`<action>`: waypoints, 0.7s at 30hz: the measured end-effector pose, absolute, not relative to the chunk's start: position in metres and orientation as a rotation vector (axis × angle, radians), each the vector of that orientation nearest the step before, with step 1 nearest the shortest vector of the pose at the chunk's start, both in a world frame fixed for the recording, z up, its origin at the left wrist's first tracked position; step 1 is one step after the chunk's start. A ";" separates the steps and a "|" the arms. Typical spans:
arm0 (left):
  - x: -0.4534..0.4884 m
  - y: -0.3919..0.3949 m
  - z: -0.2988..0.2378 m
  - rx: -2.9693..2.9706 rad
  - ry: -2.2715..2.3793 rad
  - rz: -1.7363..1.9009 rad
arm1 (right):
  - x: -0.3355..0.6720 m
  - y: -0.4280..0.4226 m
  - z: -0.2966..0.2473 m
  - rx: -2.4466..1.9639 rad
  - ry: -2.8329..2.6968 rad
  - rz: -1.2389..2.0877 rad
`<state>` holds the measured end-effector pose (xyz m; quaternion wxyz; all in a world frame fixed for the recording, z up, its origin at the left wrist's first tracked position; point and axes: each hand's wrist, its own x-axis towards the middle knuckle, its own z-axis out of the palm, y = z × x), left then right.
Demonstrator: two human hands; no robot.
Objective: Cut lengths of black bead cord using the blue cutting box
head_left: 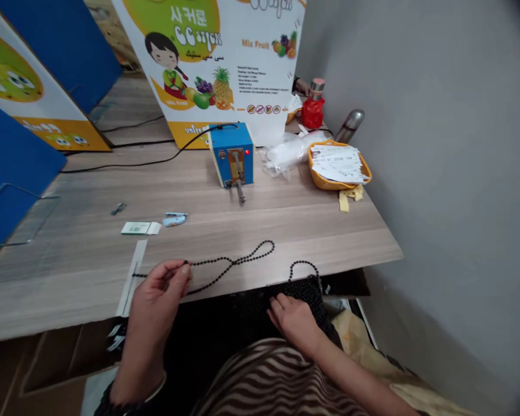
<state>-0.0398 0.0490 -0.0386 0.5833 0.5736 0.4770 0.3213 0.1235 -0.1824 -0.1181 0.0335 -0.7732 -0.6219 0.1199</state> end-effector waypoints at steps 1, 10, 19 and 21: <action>-0.041 0.043 -0.040 1.317 1.116 0.749 | 0.122 -0.185 -0.120 -2.391 -1.895 0.338; -0.049 0.017 -0.040 1.326 0.990 0.719 | 0.117 -0.189 -0.116 -2.377 -1.856 0.196; -0.031 0.016 -0.036 1.245 0.953 0.606 | 0.125 -0.187 -0.109 -2.180 -1.705 0.260; -0.025 0.015 -0.028 1.173 0.909 0.599 | 0.131 -0.180 -0.097 -2.055 -1.616 0.289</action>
